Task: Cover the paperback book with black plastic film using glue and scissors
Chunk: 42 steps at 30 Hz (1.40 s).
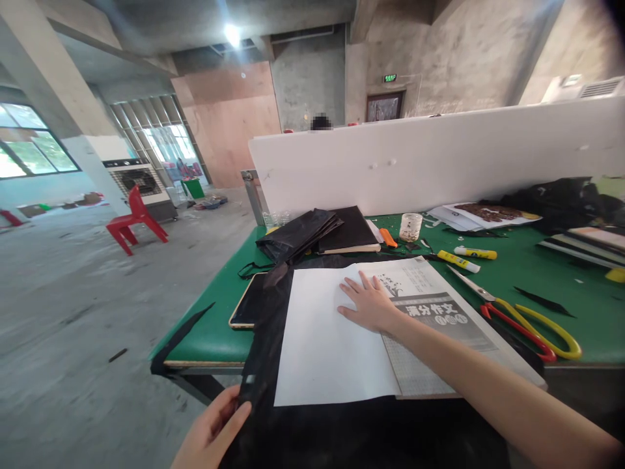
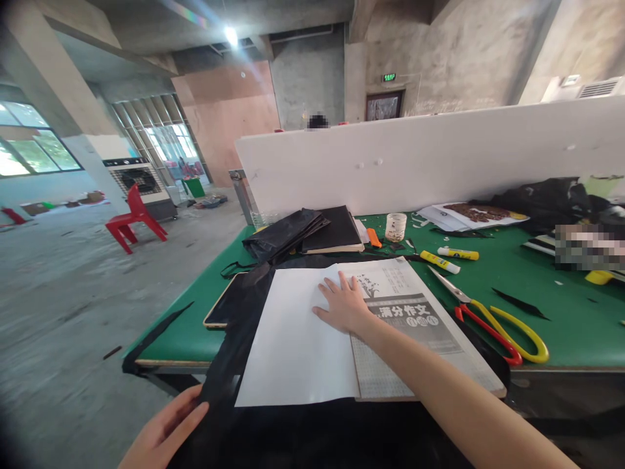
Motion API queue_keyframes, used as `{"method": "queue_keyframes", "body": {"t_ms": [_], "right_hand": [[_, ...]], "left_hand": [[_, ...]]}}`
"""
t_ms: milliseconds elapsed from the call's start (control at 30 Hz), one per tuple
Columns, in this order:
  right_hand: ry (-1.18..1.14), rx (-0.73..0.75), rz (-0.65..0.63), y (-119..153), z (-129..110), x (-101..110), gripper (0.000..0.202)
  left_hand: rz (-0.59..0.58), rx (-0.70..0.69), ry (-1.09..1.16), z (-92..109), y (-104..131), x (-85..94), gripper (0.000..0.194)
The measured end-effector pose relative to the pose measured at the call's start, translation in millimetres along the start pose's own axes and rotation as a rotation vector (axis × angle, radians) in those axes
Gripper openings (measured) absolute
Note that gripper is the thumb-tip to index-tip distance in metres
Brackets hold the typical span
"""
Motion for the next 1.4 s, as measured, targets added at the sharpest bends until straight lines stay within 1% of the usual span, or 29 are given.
{"method": "queue_keyframes", "body": {"t_ms": [67,133,200,233,300,367,433,467,533,600,667,733,833,933,1000,1067,1133,1200,1267,1333,1400], "right_hand": [[-0.004,0.001,-0.007,0,0,-1,0.077],[-0.008,0.001,-0.012,0,1,-2,0.077],[-0.016,-0.003,-0.015,-1,1,-3,0.078],[-0.02,-0.006,-0.016,-1,2,-3,0.078],[-0.023,-0.011,-0.019,-2,2,-3,0.078],[-0.023,-0.014,-0.026,-2,2,-3,0.078],[-0.026,-0.014,-0.031,-2,1,-3,0.078],[-0.027,-0.015,-0.027,-1,1,-2,0.077],[-0.014,-0.014,0.007,0,-1,0,0.075],[0.016,0.018,0.063,1,-4,2,0.072],[0.026,0.092,0.091,1,-8,4,0.067],[-0.023,0.162,0.048,-3,-12,3,0.065],[-0.118,0.184,-0.034,-16,-17,5,0.065],[-0.144,0.186,-0.036,-35,-25,10,0.068],[-0.155,0.2,-0.037,-48,-33,12,0.071],[-0.163,0.218,-0.036,-56,-44,11,0.074],[-0.167,0.241,-0.032,-58,-53,6,0.075],[-0.167,0.265,-0.023,-56,-60,-1,0.076],[-0.169,0.285,-0.01,-53,-63,-7,0.076],[-0.173,0.296,0.003,-50,-64,-11,0.077],[-0.181,0.303,0.018,-50,-63,-12,0.077]], "left_hand": [[0.0,-0.09,-0.123,13,-2,-2.4,0.07],[0.062,-0.229,-0.307,26,-1,-5.2,0.063],[0.114,-0.338,-0.512,40,4,-13.2,0.053],[0.119,-0.374,-0.62,46,8,-19.5,0.049],[0.091,-0.418,-0.829,58,17,-35.2,0.05],[0.041,-0.455,-0.989,66,24,-50.9,0.055],[0.006,-0.484,-1.065,72,28,-61.4,0.057],[0.001,-0.497,-1.068,73,28,-63.8,0.055],[0.007,-0.51,-1.015,76,26,-62.4,0.051],[0.01,-0.489,-0.901,79,19,-54.1,0.048],[-0.013,-0.444,-0.74,82,7,-42.8,0.047],[-0.043,-0.411,-0.542,84,-7,-31.7,0.046],[-0.076,-0.389,-0.257,89,-29,-20.7,0.049],[-0.054,-0.342,-0.045,96,-48,-16.7,0.052],[-0.04,-0.299,0.074,101,-57,-17.4,0.05],[-0.065,-0.266,0.188,106,-66,-20.2,0.044],[-0.115,-0.243,0.296,110,-74,-23.5,0.04],[-0.147,-0.231,0.372,113,-81,-25.3,0.039],[-0.155,-0.228,0.394,115,-87,-26.0,0.041],[-0.134,-0.231,0.353,117,-92,-26.7,0.042],[-0.107,-0.245,0.252,120,-94,-29.7,0.046]]}}
Point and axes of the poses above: each hand's wrist, its own y-axis away from the middle knuckle, its own x-axis out of the back of the hand, z = x × y, the point moved 4 cm from there along -y, towards the middle knuckle, and after that the axes turned 2 degrees about y, right-handed, at the moved point
